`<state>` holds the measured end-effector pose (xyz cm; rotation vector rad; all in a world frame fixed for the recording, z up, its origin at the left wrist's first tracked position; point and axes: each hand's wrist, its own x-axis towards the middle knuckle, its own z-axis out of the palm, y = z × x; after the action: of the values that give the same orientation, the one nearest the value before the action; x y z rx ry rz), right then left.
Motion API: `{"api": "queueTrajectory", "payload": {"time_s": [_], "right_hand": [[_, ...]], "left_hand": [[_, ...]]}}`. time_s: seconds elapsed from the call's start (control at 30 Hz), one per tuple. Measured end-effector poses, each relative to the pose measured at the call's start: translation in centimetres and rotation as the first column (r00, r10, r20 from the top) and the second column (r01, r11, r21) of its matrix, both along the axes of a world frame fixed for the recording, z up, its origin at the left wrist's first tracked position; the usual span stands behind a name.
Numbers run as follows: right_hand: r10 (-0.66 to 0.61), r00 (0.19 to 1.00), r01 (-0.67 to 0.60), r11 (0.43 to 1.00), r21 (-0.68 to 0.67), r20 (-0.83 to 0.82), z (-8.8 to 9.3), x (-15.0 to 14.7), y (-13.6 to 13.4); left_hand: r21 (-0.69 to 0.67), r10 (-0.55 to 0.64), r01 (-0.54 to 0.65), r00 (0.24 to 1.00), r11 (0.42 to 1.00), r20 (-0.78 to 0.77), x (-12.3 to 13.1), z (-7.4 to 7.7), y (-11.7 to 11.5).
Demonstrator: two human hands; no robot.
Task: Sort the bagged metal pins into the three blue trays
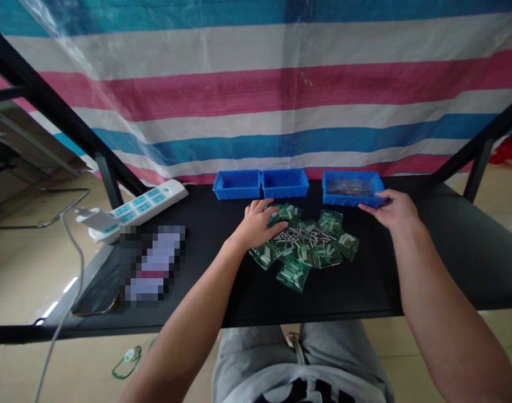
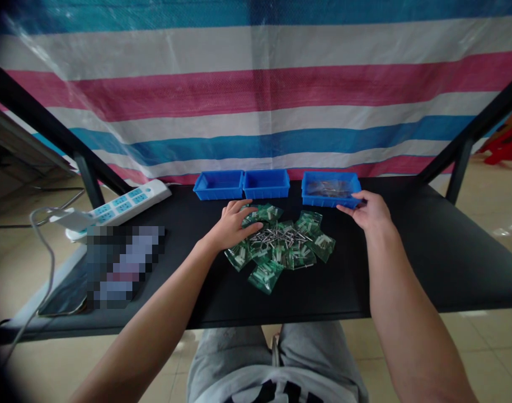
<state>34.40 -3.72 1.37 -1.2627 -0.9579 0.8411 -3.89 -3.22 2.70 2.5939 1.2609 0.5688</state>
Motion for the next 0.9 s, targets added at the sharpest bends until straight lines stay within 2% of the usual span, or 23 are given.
{"api": "queueTrajectory", "payload": {"time_s": [0.1,0.2,0.3,0.37,0.47,0.53,0.6,0.73,0.9], "right_hand": [[0.038,0.980,-0.038,0.999,0.004,-0.196,1.2,-1.6,-1.5],[0.171,0.963,-0.165,0.985,0.049,-0.207,2.4,-3.6,-2.3],[0.309,0.929,-0.305,0.951,0.051,-0.201,2.8,-6.2,-2.6],[0.386,0.896,-0.388,0.921,0.036,-0.218,2.6,-8.2,-2.7],[0.515,0.837,-0.522,0.853,0.017,-0.185,2.1,-10.8,-2.9],[0.538,0.831,-0.537,0.842,0.048,-0.140,1.8,-11.8,-3.0],[0.529,0.844,-0.524,0.849,0.073,-0.087,1.7,-12.1,-2.9],[0.489,0.870,-0.492,0.867,0.078,0.057,1.4,-11.7,-2.8],[0.481,0.860,-0.499,0.862,0.088,0.169,1.0,-11.1,-2.8]], "left_hand": [[0.018,-0.018,0.018,1.000,1.000,0.018,0.2,0.1,-0.1],[0.014,-0.019,0.018,0.997,1.000,0.072,0.3,0.1,-0.2],[-0.053,0.003,0.010,0.972,0.999,0.235,0.6,0.1,-0.2],[-0.160,0.027,0.046,0.903,0.986,0.428,0.8,0.0,0.0],[-0.305,0.068,0.207,0.717,0.930,0.694,1.0,-0.1,0.3],[-0.339,0.098,0.290,0.614,0.895,0.783,0.9,0.1,0.5],[-0.361,0.136,0.313,0.560,0.879,0.817,0.6,0.2,0.8],[-0.398,0.187,0.328,0.522,0.857,0.832,-0.4,0.2,1.2],[-0.410,0.221,0.314,0.494,0.857,0.841,-1.3,-0.1,1.5]]}}
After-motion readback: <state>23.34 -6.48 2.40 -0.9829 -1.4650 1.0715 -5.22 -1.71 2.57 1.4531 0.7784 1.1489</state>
